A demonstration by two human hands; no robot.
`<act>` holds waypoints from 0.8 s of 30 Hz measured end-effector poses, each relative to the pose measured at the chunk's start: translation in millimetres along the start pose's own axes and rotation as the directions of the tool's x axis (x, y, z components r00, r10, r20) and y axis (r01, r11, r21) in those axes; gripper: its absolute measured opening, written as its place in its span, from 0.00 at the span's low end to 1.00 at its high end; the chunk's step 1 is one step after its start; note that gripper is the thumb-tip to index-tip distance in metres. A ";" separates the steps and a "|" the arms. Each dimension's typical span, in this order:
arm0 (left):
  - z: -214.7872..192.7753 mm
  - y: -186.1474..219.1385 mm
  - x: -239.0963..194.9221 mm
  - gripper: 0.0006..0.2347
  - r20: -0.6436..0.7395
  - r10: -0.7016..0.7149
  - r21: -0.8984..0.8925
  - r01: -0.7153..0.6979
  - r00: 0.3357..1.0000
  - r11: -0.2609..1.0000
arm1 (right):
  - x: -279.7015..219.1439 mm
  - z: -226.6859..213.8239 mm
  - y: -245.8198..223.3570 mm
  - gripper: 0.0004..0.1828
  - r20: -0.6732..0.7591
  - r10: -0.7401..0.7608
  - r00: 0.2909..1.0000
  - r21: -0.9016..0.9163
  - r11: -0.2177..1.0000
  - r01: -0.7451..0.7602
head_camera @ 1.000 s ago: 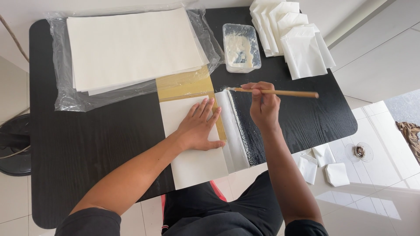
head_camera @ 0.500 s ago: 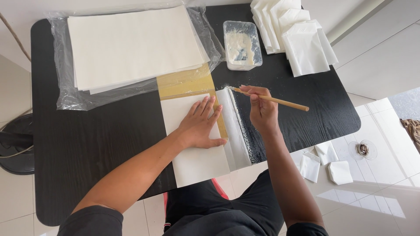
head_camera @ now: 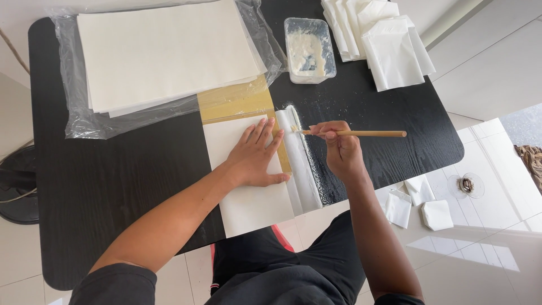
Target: The person applies white adhesive to a rectangular sheet of paper using a brush, then folds and presses the edges to form a small packet. They repeat the process by applying adhesive to the folded edges and pressing them together.
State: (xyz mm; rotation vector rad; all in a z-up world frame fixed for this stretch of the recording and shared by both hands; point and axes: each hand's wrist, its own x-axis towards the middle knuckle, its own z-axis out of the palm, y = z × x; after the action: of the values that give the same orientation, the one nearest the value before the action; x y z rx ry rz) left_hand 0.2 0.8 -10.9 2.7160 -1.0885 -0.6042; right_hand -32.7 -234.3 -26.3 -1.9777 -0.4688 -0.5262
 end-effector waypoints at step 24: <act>14.8 -4.6 10.5 0.47 -0.009 -0.006 0.009 0.006 1.000 1.000 | -47.9 -49.3 -82.1 0.15 0.197 0.234 0.952 -0.135 0.968 -0.210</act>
State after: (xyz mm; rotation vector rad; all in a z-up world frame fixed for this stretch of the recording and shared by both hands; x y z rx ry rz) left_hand 3.7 -3.0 -28.9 2.7275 -1.0841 -0.5890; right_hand -124.2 -248.1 27.5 -2.1736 -0.3454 -0.2043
